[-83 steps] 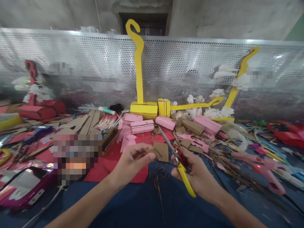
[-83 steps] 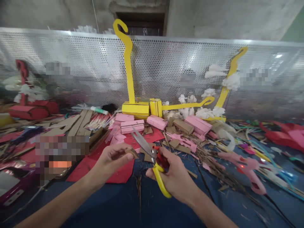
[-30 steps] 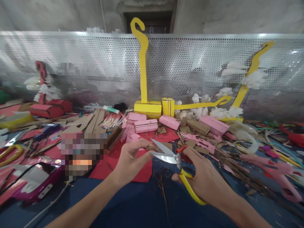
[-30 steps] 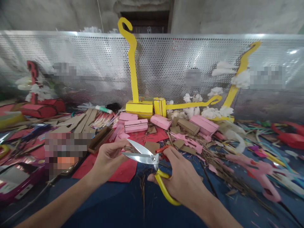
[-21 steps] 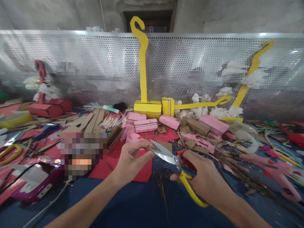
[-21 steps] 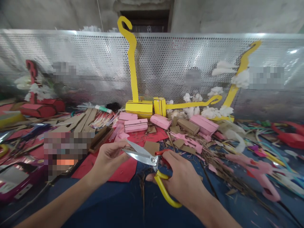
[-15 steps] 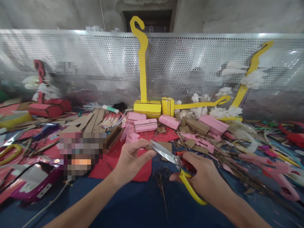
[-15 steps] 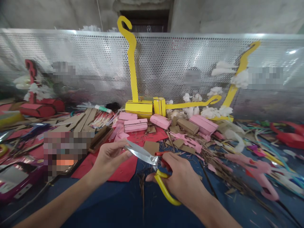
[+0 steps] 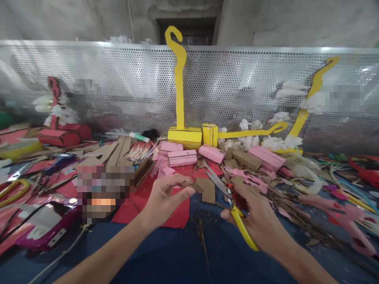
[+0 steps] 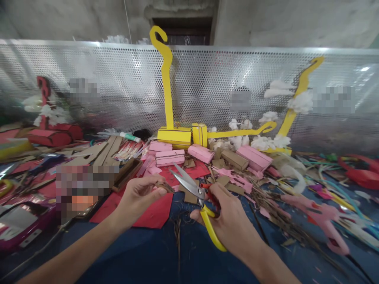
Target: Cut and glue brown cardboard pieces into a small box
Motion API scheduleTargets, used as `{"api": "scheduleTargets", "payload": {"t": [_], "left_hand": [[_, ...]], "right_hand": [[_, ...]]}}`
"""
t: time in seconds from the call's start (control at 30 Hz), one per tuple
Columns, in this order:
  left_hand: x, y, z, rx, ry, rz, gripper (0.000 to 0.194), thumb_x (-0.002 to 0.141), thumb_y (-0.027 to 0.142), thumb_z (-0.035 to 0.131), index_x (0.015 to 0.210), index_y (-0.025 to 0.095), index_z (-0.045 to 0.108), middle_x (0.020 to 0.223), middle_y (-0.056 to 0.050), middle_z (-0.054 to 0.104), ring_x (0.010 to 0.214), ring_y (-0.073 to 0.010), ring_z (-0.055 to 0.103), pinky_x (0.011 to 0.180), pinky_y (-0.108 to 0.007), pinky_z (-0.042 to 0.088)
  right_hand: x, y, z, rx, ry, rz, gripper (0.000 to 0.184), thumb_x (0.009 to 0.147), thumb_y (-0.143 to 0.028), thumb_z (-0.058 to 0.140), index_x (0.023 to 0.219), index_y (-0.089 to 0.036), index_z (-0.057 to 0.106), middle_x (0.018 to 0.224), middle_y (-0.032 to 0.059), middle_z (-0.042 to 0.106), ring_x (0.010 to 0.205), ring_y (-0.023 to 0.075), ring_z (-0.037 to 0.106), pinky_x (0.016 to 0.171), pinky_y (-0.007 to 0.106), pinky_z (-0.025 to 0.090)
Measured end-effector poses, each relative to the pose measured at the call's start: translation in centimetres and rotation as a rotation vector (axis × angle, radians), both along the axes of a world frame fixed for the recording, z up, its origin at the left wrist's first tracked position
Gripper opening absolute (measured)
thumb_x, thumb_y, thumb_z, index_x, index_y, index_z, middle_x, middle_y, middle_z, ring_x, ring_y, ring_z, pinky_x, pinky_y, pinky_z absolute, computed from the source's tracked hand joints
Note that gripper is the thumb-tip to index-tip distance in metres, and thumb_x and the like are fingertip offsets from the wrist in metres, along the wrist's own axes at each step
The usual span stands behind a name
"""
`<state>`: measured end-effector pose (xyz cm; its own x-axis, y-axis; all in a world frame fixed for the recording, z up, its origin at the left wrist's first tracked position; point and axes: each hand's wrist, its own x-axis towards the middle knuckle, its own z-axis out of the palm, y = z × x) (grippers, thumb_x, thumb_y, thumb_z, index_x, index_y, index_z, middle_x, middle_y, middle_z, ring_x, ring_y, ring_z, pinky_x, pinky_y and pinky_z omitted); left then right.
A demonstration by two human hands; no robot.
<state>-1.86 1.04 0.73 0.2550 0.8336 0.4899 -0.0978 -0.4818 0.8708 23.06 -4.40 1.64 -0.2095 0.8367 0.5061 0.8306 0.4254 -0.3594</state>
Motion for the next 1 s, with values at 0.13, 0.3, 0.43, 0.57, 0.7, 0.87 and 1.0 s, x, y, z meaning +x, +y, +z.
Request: {"api": "scheduleTargets", "payload": {"t": [0.13, 0.3, 0.43, 0.57, 0.7, 0.87, 1.0], "left_hand": [[-0.1, 0.0, -0.3, 0.039, 0.034, -0.002, 0.009, 0.083, 0.025, 0.077, 0.089, 0.018, 0.078, 0.086, -0.006, 0.075, 0.084, -0.018, 0.066, 0.082, -0.03, 0.052], [-0.1, -0.2, 0.0, 0.05, 0.105, 0.001, 0.009, 0.084, 0.024, 0.075, 0.091, 0.018, 0.079, 0.092, -0.008, 0.076, 0.088, -0.0202, 0.067, 0.084, -0.032, 0.052], [-0.1, -0.3, 0.3, 0.033, 0.133, -0.024, 0.011, 0.085, 0.021, 0.075, 0.094, 0.02, 0.08, 0.093, -0.006, 0.077, 0.092, -0.02, 0.068, 0.088, -0.031, 0.051], [-0.1, 0.0, -0.1, 0.019, 0.103, -0.044, 0.009, 0.085, 0.024, 0.075, 0.091, 0.019, 0.079, 0.092, -0.007, 0.076, 0.09, -0.0194, 0.067, 0.086, -0.031, 0.051], [0.0, 0.2, -0.4, -0.014, 0.018, -0.087, 0.01, 0.083, 0.025, 0.078, 0.09, 0.019, 0.079, 0.089, -0.007, 0.075, 0.086, -0.0188, 0.066, 0.083, -0.031, 0.052], [0.1, -0.2, -0.2, -0.042, -0.002, -0.16, 0.009, 0.085, 0.026, 0.076, 0.088, 0.018, 0.079, 0.089, -0.007, 0.074, 0.091, -0.0211, 0.068, 0.088, -0.035, 0.053], [0.1, -0.2, -0.2, -0.017, 0.016, -0.164, 0.009, 0.086, 0.025, 0.075, 0.091, 0.02, 0.08, 0.089, -0.006, 0.075, 0.089, -0.0191, 0.066, 0.086, -0.032, 0.052]], "right_hand": [[-0.2, -0.4, 0.5, -0.02, -0.071, 0.028, 0.045, 0.083, -0.06, 0.071, 0.093, -0.024, 0.047, 0.084, 0.0012, 0.056, 0.07, 0.019, 0.054, 0.061, 0.028, 0.042], [-0.4, -0.4, 0.3, -0.016, -0.117, 0.01, 0.045, 0.081, -0.056, 0.075, 0.1, -0.023, 0.05, 0.092, 0.0047, 0.06, 0.079, 0.0234, 0.061, 0.066, 0.031, 0.045], [-0.2, -0.2, 0.0, 0.013, -0.128, 0.01, 0.041, 0.082, -0.053, 0.075, 0.097, -0.023, 0.052, 0.091, 0.0044, 0.06, 0.079, 0.023, 0.062, 0.067, 0.031, 0.046], [-0.2, -0.2, -0.2, 0.047, -0.101, 0.044, 0.033, 0.084, -0.047, 0.074, 0.093, -0.023, 0.053, 0.084, 0.0016, 0.058, 0.074, 0.0195, 0.06, 0.065, 0.029, 0.045], [-0.3, -0.2, -0.5, 0.072, -0.094, 0.076, 0.032, 0.085, -0.045, 0.074, 0.085, -0.023, 0.051, 0.076, -0.0011, 0.055, 0.065, 0.0163, 0.055, 0.059, 0.026, 0.041], [-0.2, 0.0, -1.1, 0.119, -0.088, 0.081, 0.038, 0.086, -0.045, 0.073, 0.075, -0.023, 0.045, 0.072, -0.0025, 0.051, 0.06, 0.0133, 0.05, 0.056, 0.025, 0.038], [-0.1, 0.3, -1.5, 0.148, -0.078, 0.088, 0.038, 0.086, -0.045, 0.074, 0.073, -0.022, 0.046, 0.069, -0.0029, 0.051, 0.059, 0.0126, 0.051, 0.057, 0.024, 0.038]]}}
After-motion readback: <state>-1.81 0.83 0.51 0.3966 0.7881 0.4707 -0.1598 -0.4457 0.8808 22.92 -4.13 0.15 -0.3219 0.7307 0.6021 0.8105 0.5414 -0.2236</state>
